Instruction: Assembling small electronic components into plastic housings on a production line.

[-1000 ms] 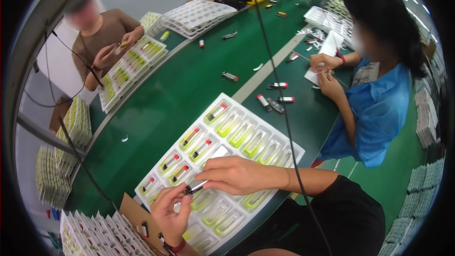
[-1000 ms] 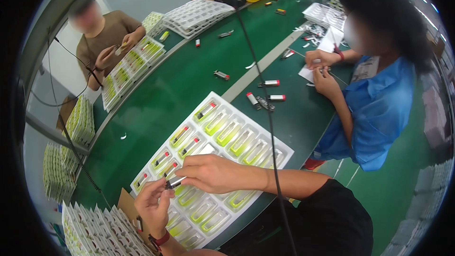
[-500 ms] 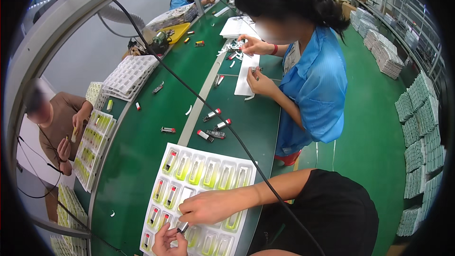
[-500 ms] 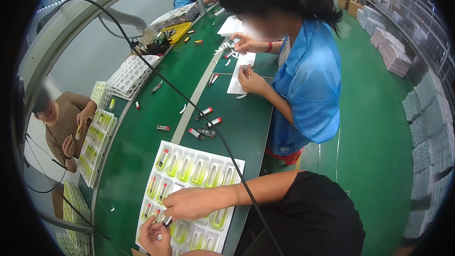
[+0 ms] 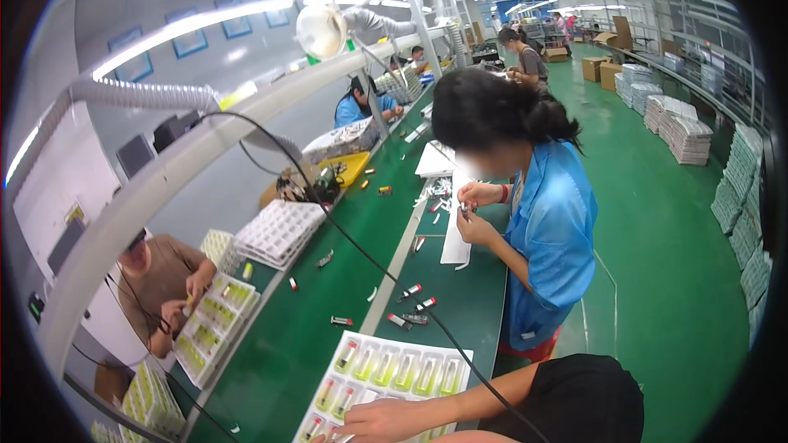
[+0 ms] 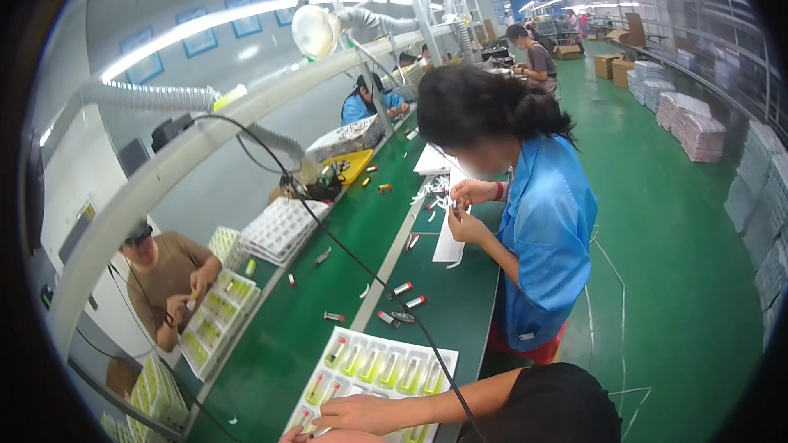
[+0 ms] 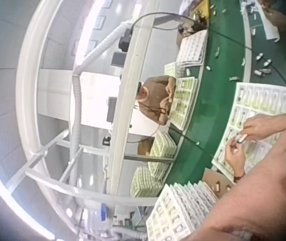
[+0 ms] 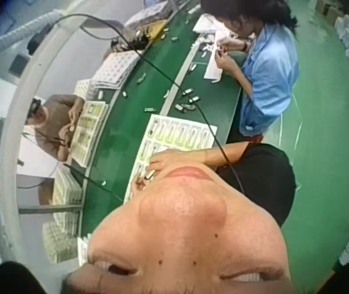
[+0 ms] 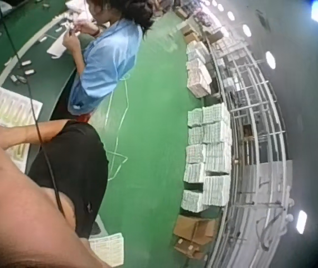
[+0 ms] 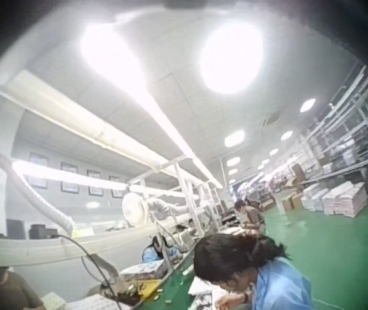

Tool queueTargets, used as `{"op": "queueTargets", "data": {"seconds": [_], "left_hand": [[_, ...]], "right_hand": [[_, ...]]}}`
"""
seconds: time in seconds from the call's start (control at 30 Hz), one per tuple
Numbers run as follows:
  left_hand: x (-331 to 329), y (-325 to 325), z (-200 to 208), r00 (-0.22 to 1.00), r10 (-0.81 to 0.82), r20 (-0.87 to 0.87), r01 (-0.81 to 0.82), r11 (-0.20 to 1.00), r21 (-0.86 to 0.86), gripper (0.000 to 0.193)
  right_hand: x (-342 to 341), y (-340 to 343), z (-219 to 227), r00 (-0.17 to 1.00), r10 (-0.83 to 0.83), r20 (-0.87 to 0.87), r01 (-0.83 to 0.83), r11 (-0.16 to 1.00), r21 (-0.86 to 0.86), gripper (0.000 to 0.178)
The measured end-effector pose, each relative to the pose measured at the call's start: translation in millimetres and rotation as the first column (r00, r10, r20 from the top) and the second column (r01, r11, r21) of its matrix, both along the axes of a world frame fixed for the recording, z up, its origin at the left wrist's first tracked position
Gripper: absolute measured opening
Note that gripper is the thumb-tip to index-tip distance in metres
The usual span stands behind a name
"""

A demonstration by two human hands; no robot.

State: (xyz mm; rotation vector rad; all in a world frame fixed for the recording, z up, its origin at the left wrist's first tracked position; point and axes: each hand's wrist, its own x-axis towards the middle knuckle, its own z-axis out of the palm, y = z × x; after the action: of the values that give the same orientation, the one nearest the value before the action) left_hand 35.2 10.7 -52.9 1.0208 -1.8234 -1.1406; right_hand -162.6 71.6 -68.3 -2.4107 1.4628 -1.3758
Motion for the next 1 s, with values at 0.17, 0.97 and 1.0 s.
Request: {"op": "queueTargets", "data": {"seconds": [0.17, 0.97, 1.0], "left_hand": [[-15, -4, 17, 0.986, 0.016, -0.163, -0.022, 0.999, -0.036, 0.026], [-19, -10, -10, 0.909, -0.02, -0.416, 0.156, 0.942, 0.296, 0.061], [-21, -13, -7, 0.915, -0.09, -0.394, 0.206, 0.942, 0.264, 0.064]], "right_hand": [[-11, 11, 28, 0.972, 0.022, 0.234, -0.083, 0.964, 0.253, 0.032], [-16, 11, 7, 0.808, 0.022, 0.589, -0.279, 0.894, 0.35, 0.029], [-21, 12, 11, 0.83, 0.015, 0.558, -0.26, 0.894, 0.364, 0.029]]}}
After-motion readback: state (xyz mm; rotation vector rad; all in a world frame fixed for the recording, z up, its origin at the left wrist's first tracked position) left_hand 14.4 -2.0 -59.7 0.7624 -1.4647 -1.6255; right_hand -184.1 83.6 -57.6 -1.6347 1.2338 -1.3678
